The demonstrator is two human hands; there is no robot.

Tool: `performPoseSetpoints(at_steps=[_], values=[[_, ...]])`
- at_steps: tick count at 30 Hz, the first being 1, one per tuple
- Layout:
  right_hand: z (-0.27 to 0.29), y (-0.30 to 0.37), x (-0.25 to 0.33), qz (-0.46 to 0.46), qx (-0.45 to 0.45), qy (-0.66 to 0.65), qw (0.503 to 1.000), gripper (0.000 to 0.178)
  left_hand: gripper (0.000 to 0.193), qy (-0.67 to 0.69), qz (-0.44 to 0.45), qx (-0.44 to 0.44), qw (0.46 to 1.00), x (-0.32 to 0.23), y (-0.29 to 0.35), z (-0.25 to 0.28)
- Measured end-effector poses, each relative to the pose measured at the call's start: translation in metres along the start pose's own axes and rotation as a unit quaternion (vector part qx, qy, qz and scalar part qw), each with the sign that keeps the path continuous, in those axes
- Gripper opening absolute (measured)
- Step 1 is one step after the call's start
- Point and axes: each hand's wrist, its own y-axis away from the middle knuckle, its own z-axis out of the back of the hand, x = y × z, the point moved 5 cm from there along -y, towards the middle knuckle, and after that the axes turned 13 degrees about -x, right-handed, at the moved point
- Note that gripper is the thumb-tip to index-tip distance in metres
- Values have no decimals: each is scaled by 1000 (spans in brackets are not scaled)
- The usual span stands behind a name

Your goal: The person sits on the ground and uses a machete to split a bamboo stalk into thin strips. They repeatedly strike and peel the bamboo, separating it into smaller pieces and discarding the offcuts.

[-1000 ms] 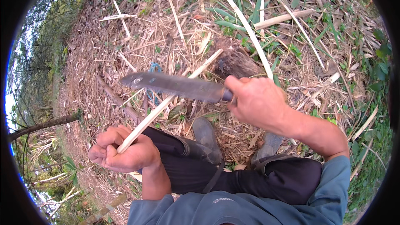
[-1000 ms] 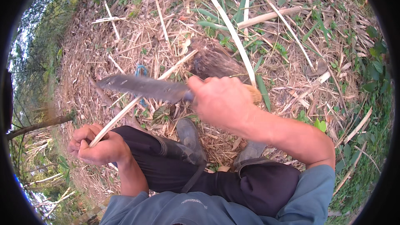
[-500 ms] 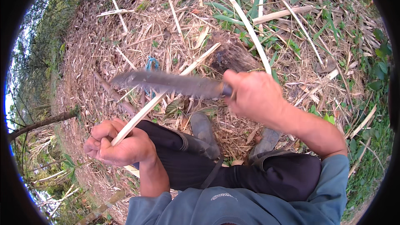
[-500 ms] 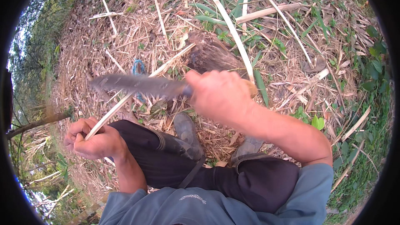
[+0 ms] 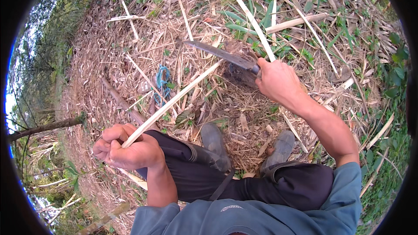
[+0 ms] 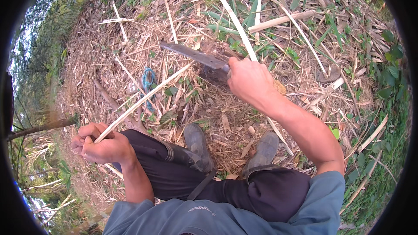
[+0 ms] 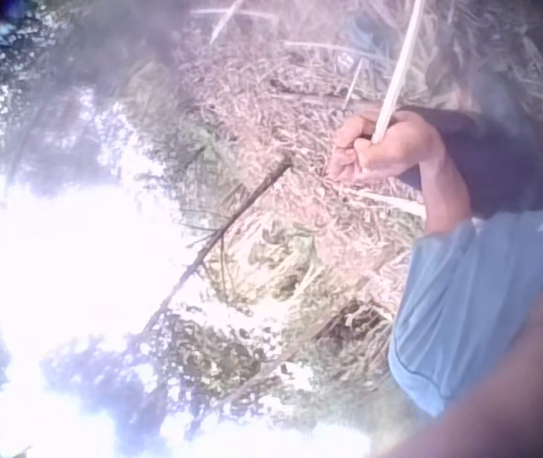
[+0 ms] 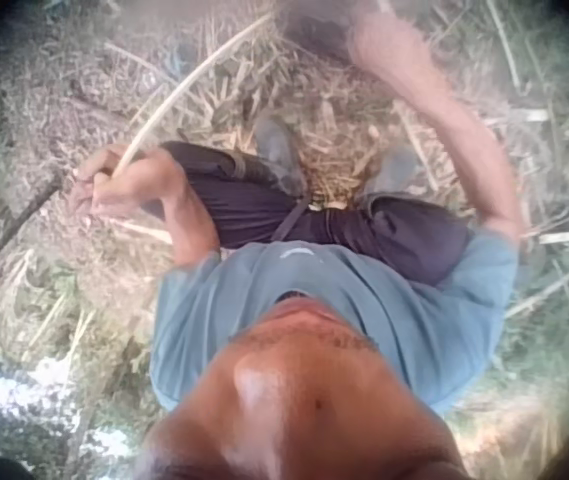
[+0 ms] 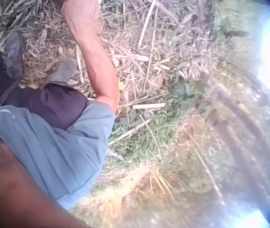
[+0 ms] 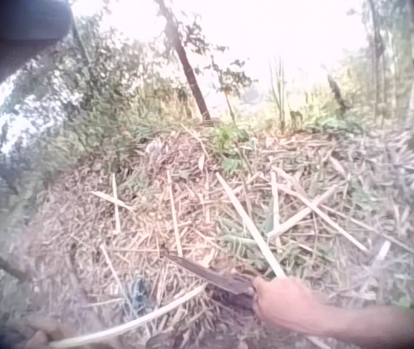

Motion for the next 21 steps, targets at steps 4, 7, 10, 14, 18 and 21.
performPoseSetpoints(at_steps=[4, 7, 10, 14, 18, 21], values=[[4, 13, -3, -27, 11, 4, 1000, 22, 4, -50, 29, -48, 997, 10, 2, 0], [-2, 2, -24, -47, 8, -54, 997, 21, 14, -72, 12, -81, 994, 5, -1, -7], [5, 13, -1, -35, 42, -89, 995, 20, 28, -89, 37, -120, 988, 0, 0, -5], [36, 50, 69, 157, 0, -156, 975, 16, 35, -77, 63, -132, 986, -11, 10, -11], [37, 44, 84, 164, 30, -159, 973, 17, 36, -33, 20, -104, 994, -17, 13, -12], [17, 12, 46, 39, 44, -149, 987, 17, 39, -40, -1, -93, 995, -18, 8, -9]])
